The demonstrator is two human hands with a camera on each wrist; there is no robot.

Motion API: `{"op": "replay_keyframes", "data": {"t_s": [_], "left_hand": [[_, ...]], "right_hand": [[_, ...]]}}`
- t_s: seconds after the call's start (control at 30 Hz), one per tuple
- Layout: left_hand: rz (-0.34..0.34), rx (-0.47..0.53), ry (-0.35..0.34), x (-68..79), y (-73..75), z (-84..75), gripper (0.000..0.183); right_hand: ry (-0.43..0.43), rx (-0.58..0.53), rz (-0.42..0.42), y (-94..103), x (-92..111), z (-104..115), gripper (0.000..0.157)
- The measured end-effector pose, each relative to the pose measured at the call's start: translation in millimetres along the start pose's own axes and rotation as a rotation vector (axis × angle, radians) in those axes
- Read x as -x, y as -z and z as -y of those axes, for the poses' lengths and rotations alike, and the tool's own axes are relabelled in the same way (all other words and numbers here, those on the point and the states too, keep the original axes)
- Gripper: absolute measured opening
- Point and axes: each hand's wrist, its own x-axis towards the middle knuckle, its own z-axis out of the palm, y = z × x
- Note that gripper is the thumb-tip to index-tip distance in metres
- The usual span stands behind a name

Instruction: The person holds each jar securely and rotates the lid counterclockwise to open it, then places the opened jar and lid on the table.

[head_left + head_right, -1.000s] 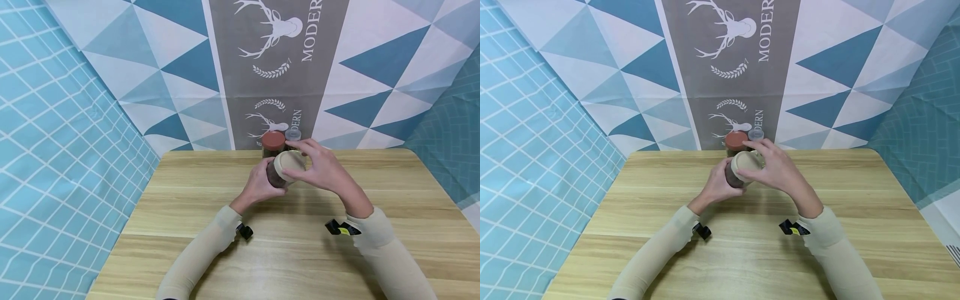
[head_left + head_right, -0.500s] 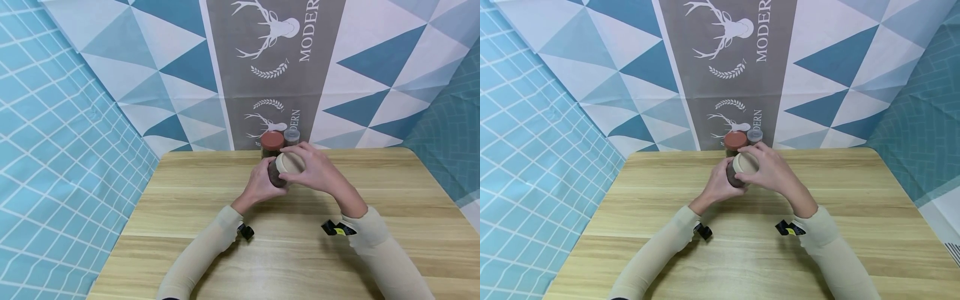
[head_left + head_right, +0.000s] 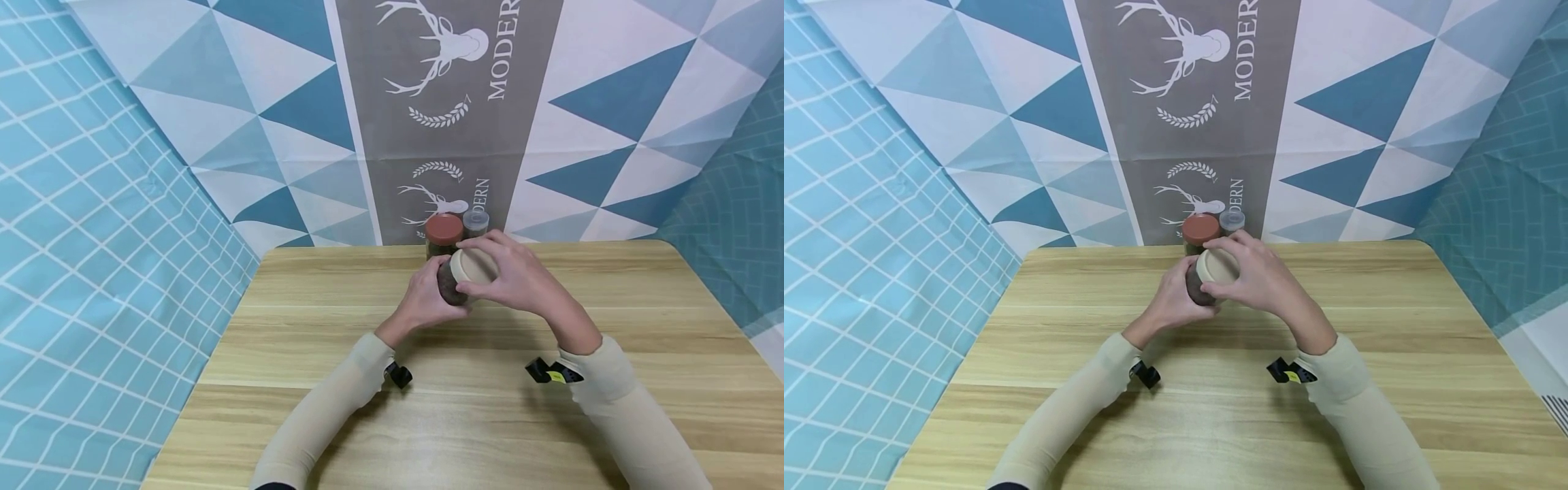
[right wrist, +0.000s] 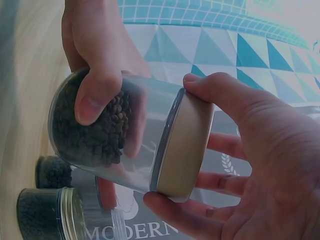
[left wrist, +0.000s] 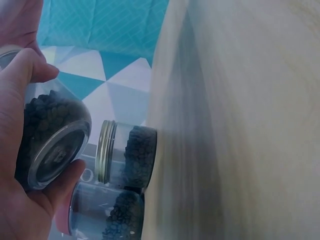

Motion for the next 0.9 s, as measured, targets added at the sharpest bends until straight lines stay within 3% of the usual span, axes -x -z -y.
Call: {"op": "replay_keyframes", "data": {"t_s": [0.33, 0.63, 0.9], "left_hand": [[0.130, 0.033, 0.004, -4.6, 10.0, 4.7, 0.094], [0.267, 0.118, 0.031, -6.0, 19.2, 7.2, 0.088], [0.298, 0.107, 0.019, -6.9, 21.8, 8.5, 0.087]], "right_hand": [[0.062, 0.002, 0.034, 1.4, 2, -3, 0.064], [0.228, -0.026, 0.048, 4.8, 4, -6, 0.063], [0.284, -0.044, 0.059, 5.3, 4, -9, 0.062]]}}
